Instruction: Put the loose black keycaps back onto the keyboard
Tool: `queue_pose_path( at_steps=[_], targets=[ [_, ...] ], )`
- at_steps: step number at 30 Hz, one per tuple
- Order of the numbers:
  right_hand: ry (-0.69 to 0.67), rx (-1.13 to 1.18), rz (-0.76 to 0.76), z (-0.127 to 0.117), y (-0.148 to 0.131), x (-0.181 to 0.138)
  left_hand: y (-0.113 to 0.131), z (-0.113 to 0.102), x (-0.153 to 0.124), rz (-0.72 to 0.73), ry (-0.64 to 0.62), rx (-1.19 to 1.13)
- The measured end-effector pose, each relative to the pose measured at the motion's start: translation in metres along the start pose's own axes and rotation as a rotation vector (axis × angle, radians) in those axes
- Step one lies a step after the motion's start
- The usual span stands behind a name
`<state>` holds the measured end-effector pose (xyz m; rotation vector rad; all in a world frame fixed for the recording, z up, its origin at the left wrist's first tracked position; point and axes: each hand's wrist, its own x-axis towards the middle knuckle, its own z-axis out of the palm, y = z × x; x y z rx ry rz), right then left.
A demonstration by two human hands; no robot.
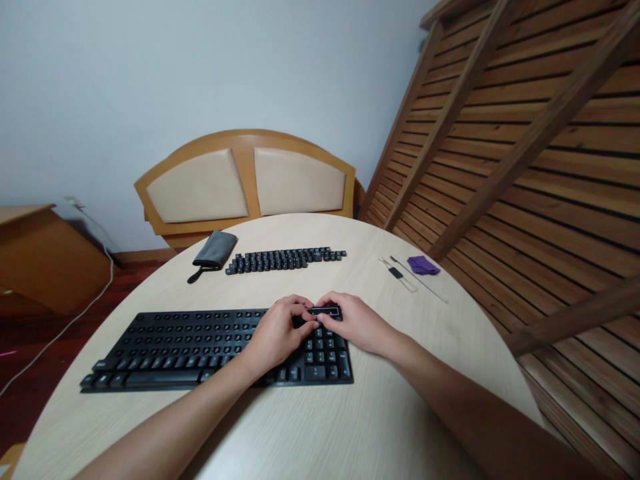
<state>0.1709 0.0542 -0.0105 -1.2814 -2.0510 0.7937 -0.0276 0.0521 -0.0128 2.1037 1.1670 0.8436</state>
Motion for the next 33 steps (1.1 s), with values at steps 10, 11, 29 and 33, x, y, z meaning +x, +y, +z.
queue_pose_path(
  at_steps=[10, 11, 29, 33],
  targets=[
    [-0.013, 0.017, -0.029, 0.001, 0.001, 0.001, 0.003, -0.009, 0.000, 0.078, -0.092, 0.085],
    [-0.019, 0.019, -0.029, 0.000, 0.002, 0.001, 0.004, -0.011, -0.001, 0.100, -0.104, 0.094],
    [0.242, -0.461, 0.072, -0.047, 0.093, 0.032, 0.004, -0.002, -0.011, 0.248, -0.184, 0.455],
    [0.267, -0.639, 0.118, -0.042, 0.097, 0.052, 0.005, -0.003, -0.010, 0.243, -0.192, 0.456]
  ],
)
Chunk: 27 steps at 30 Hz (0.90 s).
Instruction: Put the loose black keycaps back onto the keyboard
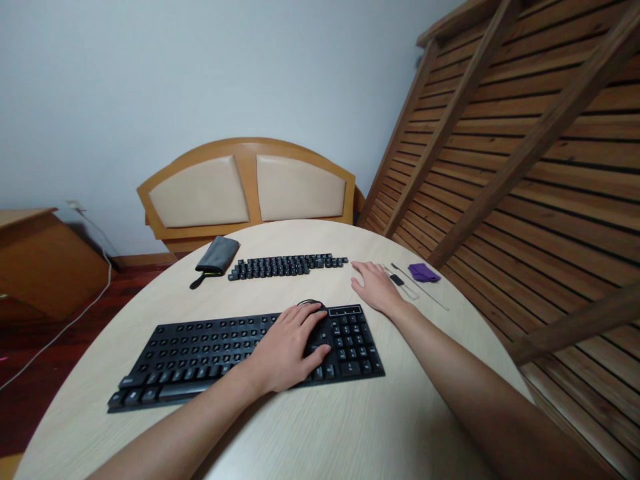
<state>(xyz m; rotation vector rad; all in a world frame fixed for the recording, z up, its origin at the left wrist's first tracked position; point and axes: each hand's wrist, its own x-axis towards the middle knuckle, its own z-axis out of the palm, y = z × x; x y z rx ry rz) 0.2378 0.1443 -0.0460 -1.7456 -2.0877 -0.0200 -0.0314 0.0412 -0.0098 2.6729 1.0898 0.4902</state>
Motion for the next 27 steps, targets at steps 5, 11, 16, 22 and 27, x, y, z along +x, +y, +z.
queue_pose_path(
  at_steps=[5, 11, 16, 22, 27],
  targets=[
    [-0.017, -0.175, 0.031, 0.002, -0.012, 0.019, -0.001, 0.000, 0.000, 0.001, 0.000, -0.012],
    [-0.057, -0.290, 0.049, -0.004, -0.025, 0.018, -0.003, 0.001, -0.001, 0.012, 0.010, -0.022],
    [-0.106, -0.333, 0.107, -0.009, -0.035, 0.000, -0.005, 0.002, -0.001, 0.018, 0.020, -0.029],
    [-0.165, -0.267, 0.103, -0.030, -0.030, -0.028, -0.005, 0.003, -0.001, 0.015, 0.015, -0.024],
    [-0.131, -0.097, 0.041, -0.054, -0.033, -0.046, -0.005, 0.003, -0.001, 0.018, 0.019, -0.033]
  ],
)
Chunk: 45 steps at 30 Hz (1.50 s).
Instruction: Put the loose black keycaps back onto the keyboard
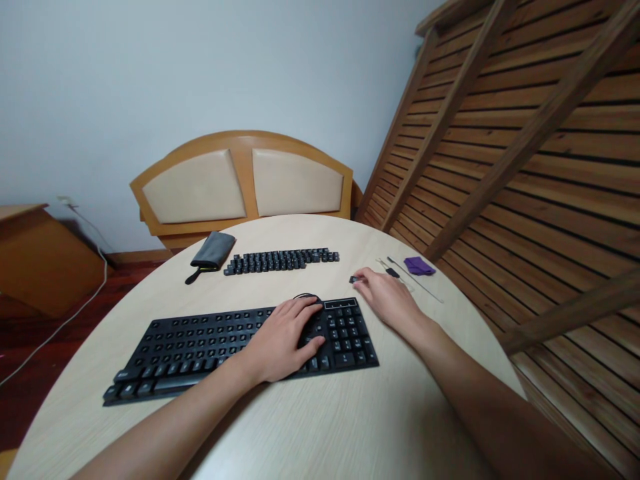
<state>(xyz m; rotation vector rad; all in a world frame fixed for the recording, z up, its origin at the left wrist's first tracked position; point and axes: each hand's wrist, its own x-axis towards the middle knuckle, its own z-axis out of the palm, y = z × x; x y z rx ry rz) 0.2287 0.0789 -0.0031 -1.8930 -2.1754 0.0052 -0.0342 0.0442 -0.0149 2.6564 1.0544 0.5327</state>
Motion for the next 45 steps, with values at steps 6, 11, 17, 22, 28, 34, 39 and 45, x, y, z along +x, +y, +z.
queue_pose_path(
  at_steps=[6, 11, 17, 22, 28, 34, 39, 45],
  targets=[
    [-0.046, 0.494, -0.327, -0.009, -0.026, -0.014, 0.000, 0.001, -0.001, 0.016, 0.016, 0.002],
    [-0.109, 0.513, -0.395, -0.004, -0.029, -0.017, 0.000, 0.001, -0.001, 0.012, 0.029, 0.003],
    [-0.140, 0.518, -0.427, -0.005, -0.023, -0.016, 0.001, 0.000, -0.001, 0.021, 0.023, 0.006],
    [-0.137, 0.510, -0.470, -0.006, -0.022, -0.016, 0.001, -0.001, -0.002, 0.020, 0.000, 0.010],
    [-0.124, 0.486, -0.451, -0.007, -0.024, -0.017, 0.002, -0.002, -0.002, 0.018, -0.021, 0.023],
    [-0.107, 0.459, -0.480, -0.008, -0.026, -0.018, 0.001, -0.001, -0.003, 0.027, -0.010, 0.016],
    [-0.071, 0.416, -0.465, -0.006, -0.029, -0.018, 0.002, -0.003, -0.003, 0.032, -0.040, 0.040],
    [-0.093, 0.475, -0.461, -0.005, -0.028, -0.017, 0.002, -0.004, -0.003, 0.041, -0.023, 0.017]
  ],
)
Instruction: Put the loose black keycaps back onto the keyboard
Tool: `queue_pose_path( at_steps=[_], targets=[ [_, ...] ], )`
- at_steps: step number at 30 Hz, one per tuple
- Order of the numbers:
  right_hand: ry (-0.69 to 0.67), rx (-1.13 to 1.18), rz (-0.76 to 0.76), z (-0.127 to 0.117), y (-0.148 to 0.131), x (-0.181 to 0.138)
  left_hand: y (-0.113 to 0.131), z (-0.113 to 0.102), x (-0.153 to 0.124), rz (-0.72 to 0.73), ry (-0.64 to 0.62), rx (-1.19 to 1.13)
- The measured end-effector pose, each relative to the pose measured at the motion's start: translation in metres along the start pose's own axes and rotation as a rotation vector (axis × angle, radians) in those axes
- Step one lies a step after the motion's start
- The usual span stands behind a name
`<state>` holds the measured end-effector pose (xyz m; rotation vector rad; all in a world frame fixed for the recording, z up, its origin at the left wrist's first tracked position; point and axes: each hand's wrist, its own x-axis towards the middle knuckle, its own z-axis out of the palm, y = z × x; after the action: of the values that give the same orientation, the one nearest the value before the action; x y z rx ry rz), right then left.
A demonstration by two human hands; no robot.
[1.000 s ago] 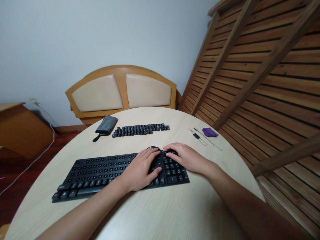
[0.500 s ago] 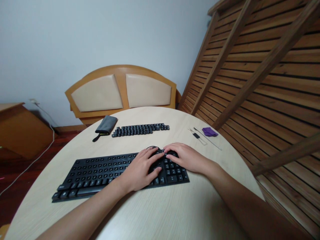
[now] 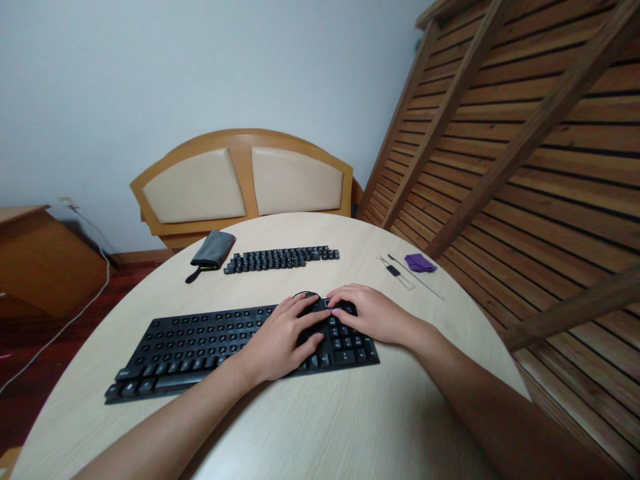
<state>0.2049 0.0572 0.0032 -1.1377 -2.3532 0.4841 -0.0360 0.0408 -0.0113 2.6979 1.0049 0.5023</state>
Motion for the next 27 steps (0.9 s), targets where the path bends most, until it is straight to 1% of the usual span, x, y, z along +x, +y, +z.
queue_pose_path(
  at_steps=[9, 17, 27],
  targets=[
    [-0.008, 0.038, -0.018, -0.0018, 0.0016, 0.0006, -0.0027, 0.0020, -0.0002, 0.012, 0.012, -0.001],
    [-0.012, 0.044, -0.022, -0.0001, 0.0041, 0.0010, -0.0002, -0.0027, 0.0012, 0.035, 0.003, 0.006],
    [-0.033, -0.019, -0.022, -0.0025, 0.0001, 0.0024, -0.0009, -0.0032, 0.0013, 0.036, 0.005, -0.001]
  ],
)
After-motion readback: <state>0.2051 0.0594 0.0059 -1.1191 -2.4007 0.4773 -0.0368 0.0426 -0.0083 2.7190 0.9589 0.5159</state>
